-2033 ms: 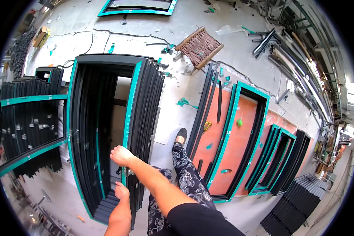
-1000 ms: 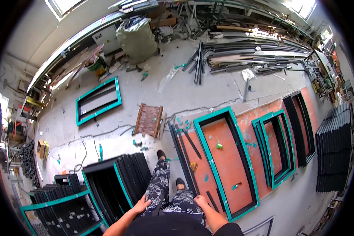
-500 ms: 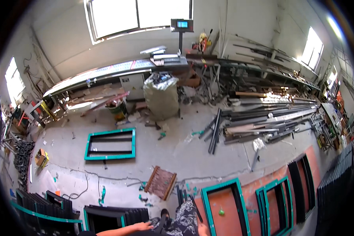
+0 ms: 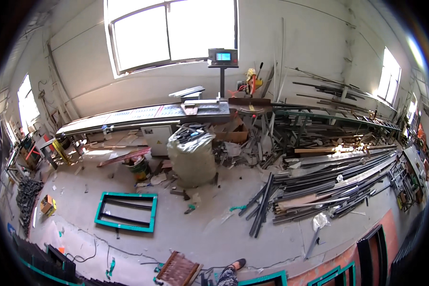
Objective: The person assembles metal window frames by cutting rubber seals with scissors and pressing the seals into the frame grooves by hand. The person handles several window frame components, a roll of green tape, and rubber strips, eventually moving the partially completed frames onto a stack.
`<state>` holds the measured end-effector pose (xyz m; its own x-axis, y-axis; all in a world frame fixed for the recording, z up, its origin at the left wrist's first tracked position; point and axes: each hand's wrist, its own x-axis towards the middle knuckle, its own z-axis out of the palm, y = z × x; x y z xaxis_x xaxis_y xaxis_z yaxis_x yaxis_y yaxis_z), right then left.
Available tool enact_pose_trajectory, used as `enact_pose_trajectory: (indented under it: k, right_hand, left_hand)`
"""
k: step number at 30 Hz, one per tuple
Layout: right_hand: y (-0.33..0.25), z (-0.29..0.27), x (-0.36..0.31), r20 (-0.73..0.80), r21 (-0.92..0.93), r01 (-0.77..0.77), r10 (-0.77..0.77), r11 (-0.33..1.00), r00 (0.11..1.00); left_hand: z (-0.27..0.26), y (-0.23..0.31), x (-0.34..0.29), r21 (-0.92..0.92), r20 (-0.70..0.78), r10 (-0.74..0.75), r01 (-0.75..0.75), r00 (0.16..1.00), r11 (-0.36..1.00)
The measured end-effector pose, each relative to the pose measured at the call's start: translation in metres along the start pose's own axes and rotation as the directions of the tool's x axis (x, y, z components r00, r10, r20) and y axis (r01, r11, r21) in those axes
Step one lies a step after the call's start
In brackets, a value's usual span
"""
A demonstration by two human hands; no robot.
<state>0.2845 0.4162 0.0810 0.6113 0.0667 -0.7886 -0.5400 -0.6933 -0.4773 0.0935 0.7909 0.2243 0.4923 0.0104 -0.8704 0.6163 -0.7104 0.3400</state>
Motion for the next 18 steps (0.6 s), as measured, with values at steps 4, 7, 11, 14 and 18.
enact_pose_trajectory:
  k: [4, 7, 11, 14, 18]
  right_hand:
    - [-0.044, -0.079, 0.067, -0.014, 0.215, -0.044, 0.048, 0.976, 0.999]
    - [-0.045, -0.115, 0.125, -0.051, 0.484, -0.034, 0.066, 0.875, 0.997]
    - [-0.073, -0.119, 0.16, -0.001, 0.708, -0.01, 0.015, 0.707, 1.0]
    - [-0.092, -0.106, 0.154, -0.013, 0.794, 0.01, 0.001, 0.608, 1.0]
    - [-0.131, -0.108, 0.088, -0.15, 0.675, -0.015, 0.157, 0.738, 0.976]
  left_hand:
    - [-0.056, 0.085, 0.049, 0.092, -0.118, -0.03, 0.041, 0.993, 0.995]
    - [-0.1, 0.141, 0.089, 0.167, -0.337, 0.121, -0.068, 0.934, 0.984]
    - [-0.185, 0.201, 0.129, 0.391, -0.492, 0.508, -0.342, 0.707, 0.854]
    - [-0.246, 0.268, 0.162, 0.43, -0.313, 0.511, -0.36, 0.8, 0.828]
    - [-0.312, 0.352, 0.19, 0.417, -0.161, 0.426, -0.33, 0.89, 0.847]
